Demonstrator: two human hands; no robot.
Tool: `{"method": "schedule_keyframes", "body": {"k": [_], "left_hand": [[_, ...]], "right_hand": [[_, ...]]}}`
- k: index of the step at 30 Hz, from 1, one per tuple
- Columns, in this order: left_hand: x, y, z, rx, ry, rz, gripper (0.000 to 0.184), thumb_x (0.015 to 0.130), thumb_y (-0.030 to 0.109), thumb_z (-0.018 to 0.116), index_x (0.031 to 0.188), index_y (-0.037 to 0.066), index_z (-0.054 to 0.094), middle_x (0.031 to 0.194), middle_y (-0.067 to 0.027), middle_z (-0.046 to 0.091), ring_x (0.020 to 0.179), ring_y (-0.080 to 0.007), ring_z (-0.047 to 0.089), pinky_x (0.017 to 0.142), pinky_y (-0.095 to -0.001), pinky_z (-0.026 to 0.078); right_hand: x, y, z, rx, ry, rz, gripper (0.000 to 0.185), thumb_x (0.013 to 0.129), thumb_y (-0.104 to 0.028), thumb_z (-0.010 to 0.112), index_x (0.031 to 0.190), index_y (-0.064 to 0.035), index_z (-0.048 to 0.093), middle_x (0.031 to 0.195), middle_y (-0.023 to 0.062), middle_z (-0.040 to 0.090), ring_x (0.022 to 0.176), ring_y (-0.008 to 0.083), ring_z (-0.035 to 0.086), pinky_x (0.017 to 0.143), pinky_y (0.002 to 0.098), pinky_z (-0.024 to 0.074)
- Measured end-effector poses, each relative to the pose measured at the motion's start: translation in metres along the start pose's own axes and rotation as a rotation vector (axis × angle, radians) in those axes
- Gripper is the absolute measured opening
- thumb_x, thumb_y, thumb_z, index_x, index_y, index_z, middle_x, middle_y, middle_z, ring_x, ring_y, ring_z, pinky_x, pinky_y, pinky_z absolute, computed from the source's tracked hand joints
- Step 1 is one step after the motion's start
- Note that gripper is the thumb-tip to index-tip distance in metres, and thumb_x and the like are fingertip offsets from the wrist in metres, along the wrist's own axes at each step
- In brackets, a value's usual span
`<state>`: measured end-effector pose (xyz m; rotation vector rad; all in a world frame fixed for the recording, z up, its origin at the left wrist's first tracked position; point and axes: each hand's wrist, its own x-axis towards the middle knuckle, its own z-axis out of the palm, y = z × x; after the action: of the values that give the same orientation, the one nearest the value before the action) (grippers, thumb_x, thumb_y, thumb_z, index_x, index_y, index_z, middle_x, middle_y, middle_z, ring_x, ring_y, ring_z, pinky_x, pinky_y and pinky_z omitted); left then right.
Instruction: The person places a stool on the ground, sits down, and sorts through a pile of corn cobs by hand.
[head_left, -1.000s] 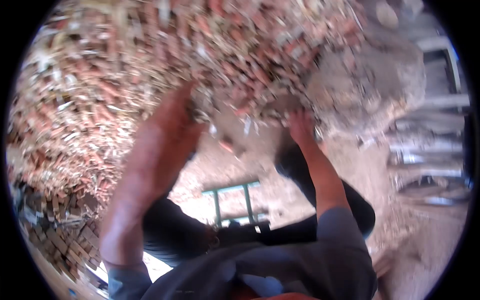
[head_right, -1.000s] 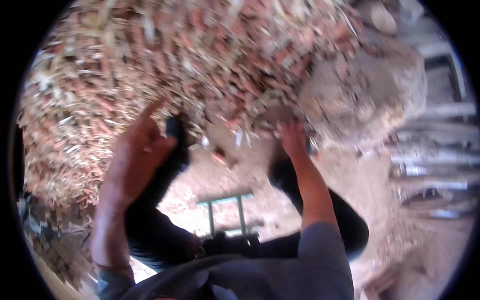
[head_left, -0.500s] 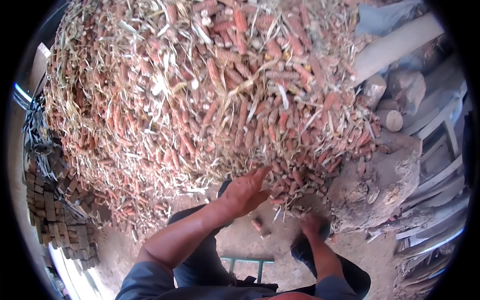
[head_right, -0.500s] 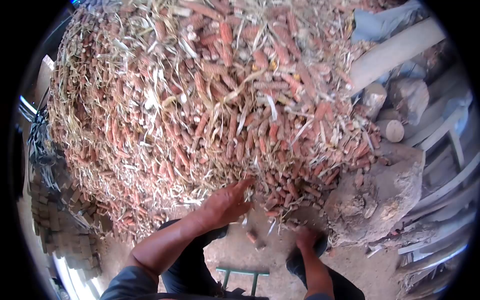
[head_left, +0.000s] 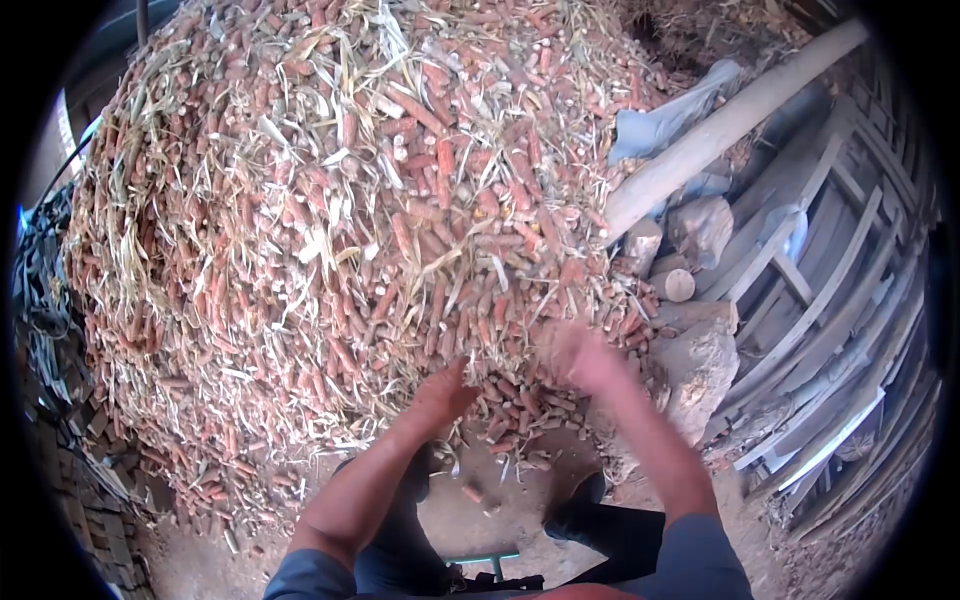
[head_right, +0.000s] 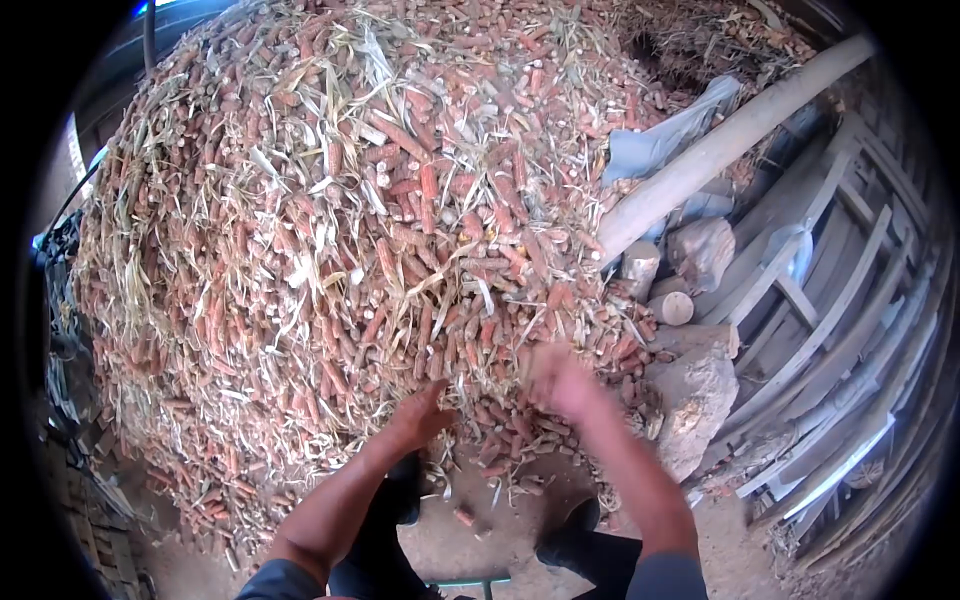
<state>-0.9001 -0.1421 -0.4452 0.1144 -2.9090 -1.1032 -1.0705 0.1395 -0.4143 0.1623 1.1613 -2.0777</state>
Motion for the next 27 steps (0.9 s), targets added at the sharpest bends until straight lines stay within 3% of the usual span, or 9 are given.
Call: {"method": "schedule_keyframes", "body": {"k": [2,4,6,12,13,18,24,25,27], "left_hand": [[-0.004,0.002,-0.004,0.025,-0.025,-0.026,0.072,0.093,0.037,0.072,0.150,0.001,0.044,0.126,-0.0308,0.066,0.120,-0.0451,0.064,0.103,-0.0507,0.051],[-0.001,-0.007,-0.003,0.024,-0.044,-0.042,0.072,0.094,0.038,0.071,0.150,0.001,0.044,0.128,-0.0312,0.065,0.122,-0.0455,0.062,0.103,-0.0508,0.050],[-0.002,-0.005,-0.009,-0.001,-0.049,-0.046,0.073,0.094,0.038,0.071,0.150,0.001,0.043,0.125,-0.0312,0.066,0.120,-0.0466,0.063,0.102,-0.0520,0.051],[-0.001,-0.001,-0.012,0.056,0.010,0.012,0.073,0.088,0.034,0.077,0.147,0.002,0.048,0.112,-0.0305,0.066,0.106,-0.0454,0.065,0.092,-0.0529,0.053],[-0.003,-0.008,-0.010,-0.025,0.027,0.025,0.075,0.087,0.032,0.080,0.149,0.004,0.048,0.115,-0.0306,0.066,0.108,-0.0462,0.065,0.092,-0.0527,0.053],[-0.008,0.005,-0.035,-0.003,-0.051,-0.086,0.065,0.092,0.031,0.075,0.147,0.006,0.051,0.104,-0.0241,0.071,0.097,-0.0399,0.070,0.086,-0.0484,0.055],[-0.005,0.017,-0.034,-0.036,-0.048,-0.068,0.057,0.093,0.027,0.074,0.143,0.007,0.054,0.082,-0.0200,0.069,0.074,-0.0334,0.068,0.072,-0.0452,0.052],[-0.006,0.019,-0.030,-0.063,-0.033,-0.026,0.052,0.098,0.021,0.071,0.145,0.006,0.055,0.069,-0.0035,0.052,0.064,-0.0144,0.048,0.062,-0.0357,0.042],[-0.007,0.025,-0.030,-0.030,-0.074,-0.061,0.052,0.099,0.021,0.071,0.146,0.006,0.055,0.069,-0.0034,0.052,0.065,-0.0143,0.048,0.062,-0.0353,0.042]], "right_hand": [[0.016,-0.160,0.036,-0.149,-0.153,-0.524,0.062,0.104,-0.029,0.065,0.153,-0.0015,0.038,0.132,0.0156,0.066,0.106,0.0203,0.066,0.086,0.0345,0.0585],[-0.011,-0.221,0.093,-0.081,0.110,-0.772,0.067,0.106,-0.032,0.061,0.156,0.0005,0.029,0.146,0.0287,0.046,0.116,0.0278,0.059,0.084,0.0372,0.0586],[-0.008,-0.221,0.102,-0.243,0.177,-0.896,0.065,0.105,-0.028,0.060,0.157,-0.0009,0.031,0.144,0.0249,0.050,0.115,0.0295,0.059,0.086,0.0394,0.0571],[-0.025,0.025,0.071,-0.781,0.433,-0.361,0.047,0.098,-0.018,0.071,0.142,-0.0116,0.057,0.120,0.0061,0.067,0.101,0.0155,0.065,0.069,0.0313,0.0568],[0.008,0.096,0.002,-0.723,0.337,-0.518,0.050,0.096,-0.016,0.074,0.142,-0.0104,0.056,0.119,0.0062,0.066,0.100,0.0160,0.065,0.066,0.0315,0.0593],[-0.017,0.305,-0.156,-1.385,0.310,-0.266,0.043,0.078,-0.013,0.076,0.119,-0.0032,0.065,0.114,0.0217,0.067,0.110,0.0385,0.065,0.093,0.0474,0.0520],[-0.054,0.371,-0.216,-1.250,0.430,-0.284,0.044,0.080,-0.012,0.070,0.121,-0.0006,0.061,0.119,0.0269,0.062,0.115,0.0446,0.060,0.098,0.0503,0.0500],[-0.050,0.372,-0.226,-1.246,0.431,-0.266,0.044,0.080,-0.012,0.070,0.121,-0.0006,0.061,0.119,0.0269,0.062,0.115,0.0446,0.060,0.098,0.0503,0.0500],[-0.031,0.370,-0.245,-1.357,0.427,-0.367,0.041,0.081,-0.011,0.068,0.121,-0.0008,0.062,0.118,0.0275,0.062,0.115,0.0451,0.060,0.098,0.0501,0.0503]]}}
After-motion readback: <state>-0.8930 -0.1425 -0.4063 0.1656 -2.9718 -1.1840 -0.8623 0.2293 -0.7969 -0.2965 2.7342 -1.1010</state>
